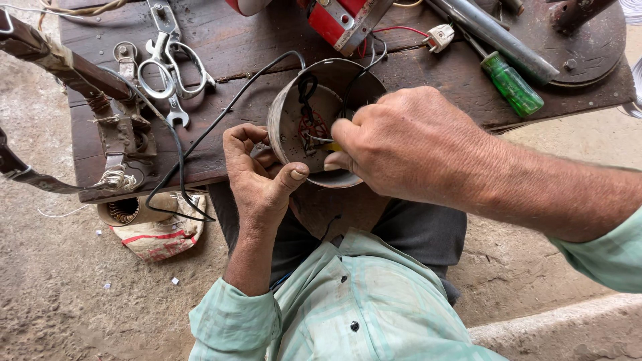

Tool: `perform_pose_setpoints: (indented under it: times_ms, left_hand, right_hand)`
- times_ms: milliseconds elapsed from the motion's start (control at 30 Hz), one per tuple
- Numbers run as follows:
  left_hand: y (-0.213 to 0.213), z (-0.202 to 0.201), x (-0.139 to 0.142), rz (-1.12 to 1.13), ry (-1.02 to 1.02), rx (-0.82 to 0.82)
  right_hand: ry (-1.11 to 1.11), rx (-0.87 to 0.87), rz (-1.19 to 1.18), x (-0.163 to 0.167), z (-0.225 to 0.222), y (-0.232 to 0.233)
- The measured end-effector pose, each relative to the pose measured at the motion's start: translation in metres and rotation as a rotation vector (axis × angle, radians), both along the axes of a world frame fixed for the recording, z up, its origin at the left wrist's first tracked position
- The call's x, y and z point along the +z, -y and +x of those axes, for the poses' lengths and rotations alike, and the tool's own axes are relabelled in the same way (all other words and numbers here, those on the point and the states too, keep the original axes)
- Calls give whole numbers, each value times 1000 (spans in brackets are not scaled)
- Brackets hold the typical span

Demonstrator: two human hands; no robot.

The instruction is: The person sits at an outdoor repair workbench and repairs a dome-shaped metal lamp holder on their lap. They strip and route the wires inside the fixture, tighten connections with a screwdriver, and reposition components while holding the fixture steady with the other hand.

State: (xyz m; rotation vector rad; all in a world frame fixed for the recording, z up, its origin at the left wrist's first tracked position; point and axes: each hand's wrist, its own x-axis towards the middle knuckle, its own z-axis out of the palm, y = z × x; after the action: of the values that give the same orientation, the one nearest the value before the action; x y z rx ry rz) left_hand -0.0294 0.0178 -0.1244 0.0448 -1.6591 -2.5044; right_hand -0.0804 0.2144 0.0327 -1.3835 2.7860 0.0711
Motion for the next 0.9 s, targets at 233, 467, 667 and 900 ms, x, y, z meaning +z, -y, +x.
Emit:
perform_pose_setpoints:
  times_ms: [233, 467, 667, 900]
  left_hand:
    - [-2, 3, 1, -31, -6, -13]
    - [-5, 7, -1, -64, 0, 3]
    - [-7, 9, -6, -60, -40, 8]
    - [-2, 8, -12, -133, -46, 7]
  right_hand:
    - [-442, 394, 98, 6, 3, -3]
    - [-304, 307, 75, -3, -1, -4]
    - [-16, -29, 32, -4, 8, 2]
    - [121, -209, 26, -7, 9, -8]
